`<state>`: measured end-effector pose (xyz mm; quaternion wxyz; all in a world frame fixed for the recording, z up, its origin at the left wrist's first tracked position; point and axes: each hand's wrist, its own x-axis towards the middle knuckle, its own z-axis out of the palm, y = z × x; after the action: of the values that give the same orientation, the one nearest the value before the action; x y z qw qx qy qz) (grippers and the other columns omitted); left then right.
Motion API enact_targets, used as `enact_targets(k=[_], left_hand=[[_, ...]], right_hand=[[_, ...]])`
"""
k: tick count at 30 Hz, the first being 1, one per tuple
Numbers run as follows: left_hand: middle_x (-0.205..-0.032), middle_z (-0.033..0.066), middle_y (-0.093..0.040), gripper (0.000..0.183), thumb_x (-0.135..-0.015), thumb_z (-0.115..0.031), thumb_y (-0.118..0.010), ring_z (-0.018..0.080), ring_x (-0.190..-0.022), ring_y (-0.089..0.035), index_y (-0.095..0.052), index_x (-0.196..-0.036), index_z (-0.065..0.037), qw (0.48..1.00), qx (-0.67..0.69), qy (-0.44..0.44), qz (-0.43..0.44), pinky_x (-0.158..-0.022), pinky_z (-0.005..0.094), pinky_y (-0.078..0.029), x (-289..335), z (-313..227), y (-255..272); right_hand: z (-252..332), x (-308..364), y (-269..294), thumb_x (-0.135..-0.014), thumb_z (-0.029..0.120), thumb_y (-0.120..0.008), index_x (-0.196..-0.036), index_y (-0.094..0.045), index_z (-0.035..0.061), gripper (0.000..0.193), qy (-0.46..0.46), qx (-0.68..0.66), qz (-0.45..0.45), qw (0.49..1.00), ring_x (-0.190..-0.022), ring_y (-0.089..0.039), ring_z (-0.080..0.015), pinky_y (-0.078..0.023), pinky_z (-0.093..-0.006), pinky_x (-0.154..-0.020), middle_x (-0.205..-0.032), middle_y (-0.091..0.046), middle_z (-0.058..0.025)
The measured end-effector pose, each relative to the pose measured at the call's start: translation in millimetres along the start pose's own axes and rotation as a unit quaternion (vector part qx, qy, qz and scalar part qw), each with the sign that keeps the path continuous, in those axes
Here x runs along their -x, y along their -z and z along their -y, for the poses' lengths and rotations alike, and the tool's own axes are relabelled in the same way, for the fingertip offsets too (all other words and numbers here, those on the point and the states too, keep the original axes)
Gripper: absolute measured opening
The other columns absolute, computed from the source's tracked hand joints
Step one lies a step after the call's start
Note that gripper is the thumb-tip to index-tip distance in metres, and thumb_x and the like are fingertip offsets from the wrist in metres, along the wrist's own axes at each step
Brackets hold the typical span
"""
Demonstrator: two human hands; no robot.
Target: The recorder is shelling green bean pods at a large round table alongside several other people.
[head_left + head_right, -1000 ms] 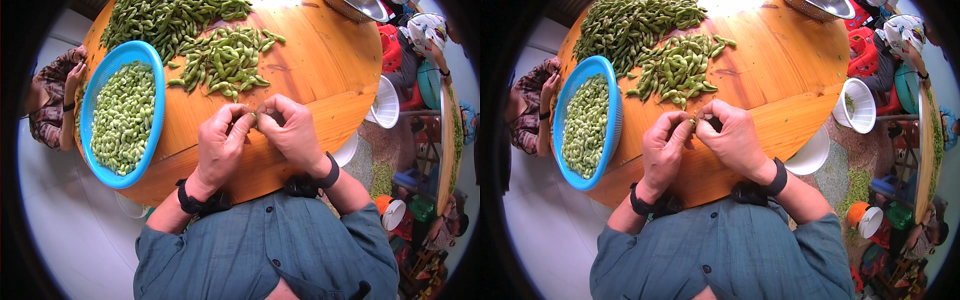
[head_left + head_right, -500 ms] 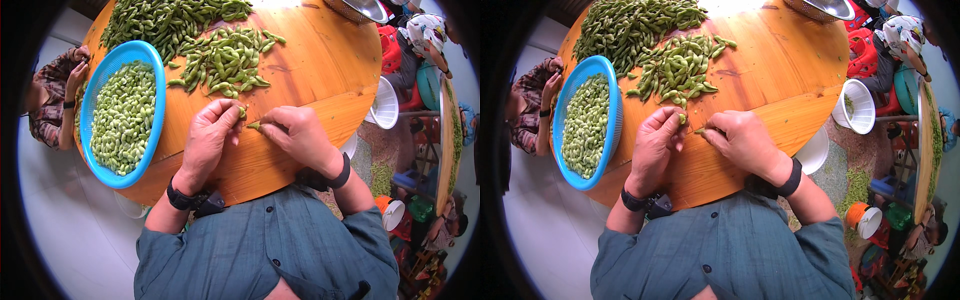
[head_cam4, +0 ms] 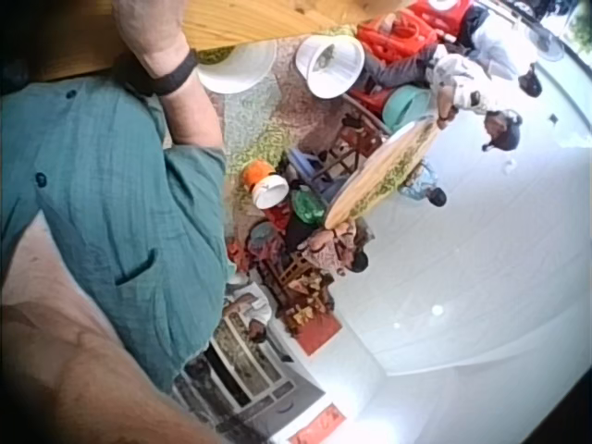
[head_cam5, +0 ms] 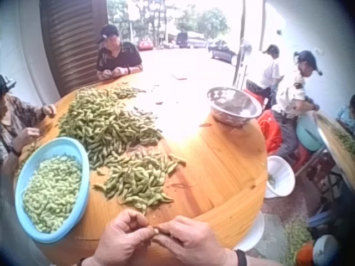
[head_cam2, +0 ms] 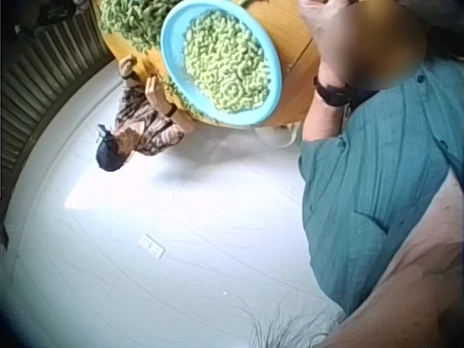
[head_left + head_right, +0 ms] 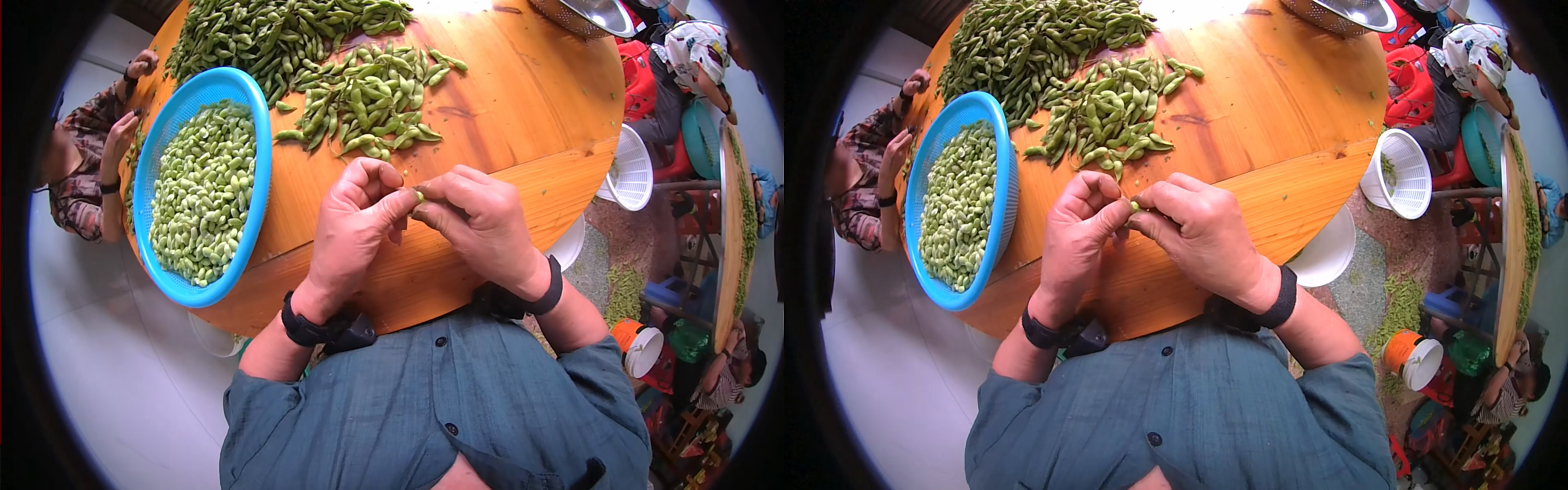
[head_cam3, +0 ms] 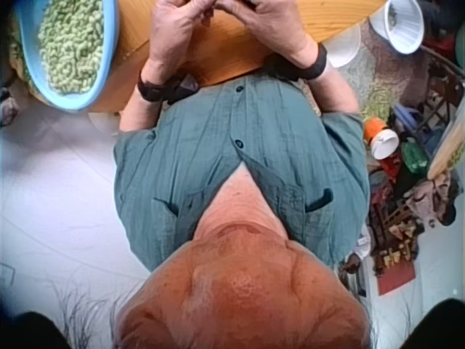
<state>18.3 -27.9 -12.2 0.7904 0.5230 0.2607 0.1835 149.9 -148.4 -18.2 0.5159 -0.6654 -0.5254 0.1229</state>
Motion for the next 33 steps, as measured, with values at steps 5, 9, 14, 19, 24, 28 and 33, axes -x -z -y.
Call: enact_targets(k=[5, 9, 14, 19, 24, 28, 33], left_hand=[[-0.078, -0.0021, -0.062, 0.012, -0.096, -0.015, -0.069, 0.0032, -0.064, -0.054, -0.063, -0.097, -0.004, 0.996, 0.020, 0.079, 0.018, -0.055, 0.0185, -0.044, -2, 2, 7], [-0.078, -0.0018, -0.064, 0.016, -0.097, -0.018, -0.068, 0.0023, -0.065, -0.054, -0.068, -0.092, -0.003, 0.995, -0.065, 0.077, 0.013, -0.056, 0.0181, -0.043, 3, -3, 3], [-0.079, -0.0022, -0.065, 0.020, -0.099, -0.021, -0.066, 0.0014, -0.066, -0.054, -0.068, -0.093, -0.003, 0.984, -0.158, 0.078, 0.036, -0.057, 0.0185, -0.042, 7, -7, 6], [-0.082, -0.0012, -0.067, 0.017, -0.098, -0.021, -0.066, 0.0025, -0.068, -0.055, -0.068, -0.096, -0.004, 0.979, -0.070, 0.162, 0.097, -0.060, 0.0187, -0.044, 5, -12, 18], [-0.087, 0.0015, -0.069, 0.016, -0.097, -0.020, -0.066, 0.0044, -0.069, -0.057, -0.066, -0.101, -0.005, 0.976, -0.031, 0.181, 0.116, -0.062, 0.0181, -0.045, 8, -16, 22], [-0.088, 0.0020, -0.067, 0.013, -0.096, -0.011, -0.065, 0.0057, -0.071, -0.058, -0.063, -0.105, -0.003, 0.988, -0.138, 0.071, 0.008, -0.062, 0.0191, -0.047, 25, -34, 18], [-0.098, -0.0010, -0.059, 0.017, -0.093, 0.004, -0.063, 0.0038, -0.081, -0.053, -0.062, -0.109, -0.004, 0.902, -0.327, -0.216, -0.182, -0.068, 0.0183, -0.043, 56, -65, 45]], right_hand=[[-1, 0, 0, -0.080, 0.006, -0.077, -0.085, -0.064, 0.0024, 0.014, 0.023, 0.001, -0.015, 1.000, -0.067, -0.061, -0.0286, -0.049, -0.0382, -0.057, -0.072, -0.058, -0.0119], [0, -1, 7, -0.080, 0.011, -0.075, -0.078, -0.056, 0.0064, 0.020, 0.058, 0.126, 0.028, 0.990, -0.065, -0.059, -0.0282, -0.047, -0.0402, -0.055, -0.070, -0.053, -0.0096], [6, 0, 4, -0.079, 0.016, -0.074, -0.076, -0.051, 0.0088, 0.025, 0.092, 0.208, 0.059, 0.972, -0.065, -0.059, -0.0283, -0.047, -0.0397, -0.053, -0.070, -0.051, -0.0085], [6, 1, 5, -0.079, 0.014, -0.073, -0.078, -0.054, 0.0079, 0.021, 0.106, 0.139, 0.086, 0.981, -0.066, -0.060, -0.0285, -0.049, -0.0394, -0.054, -0.071, -0.052, -0.0088], [1, 3, 6, -0.081, 0.007, -0.069, -0.082, -0.057, 0.0049, 0.012, 0.028, 0.029, 0.075, 0.996, -0.069, -0.062, -0.0315, -0.050, -0.0405, -0.058, -0.076, -0.058, -0.0118], [-8, 0, 17, -0.081, 0.005, -0.066, -0.084, -0.057, 0.0032, 0.009, -0.009, 0.111, 0.066, 0.992, -0.072, -0.063, -0.0346, -0.051, -0.0424, -0.062, -0.078, -0.061, -0.0142], [-12, 0, 22, -0.080, 0.006, -0.067, -0.092, -0.058, 0.0037, 0.015, -0.007, 0.205, 0.118, 0.972, -0.078, -0.064, -0.0362, -0.053, -0.0445, -0.066, -0.084, -0.059, -0.0141]])
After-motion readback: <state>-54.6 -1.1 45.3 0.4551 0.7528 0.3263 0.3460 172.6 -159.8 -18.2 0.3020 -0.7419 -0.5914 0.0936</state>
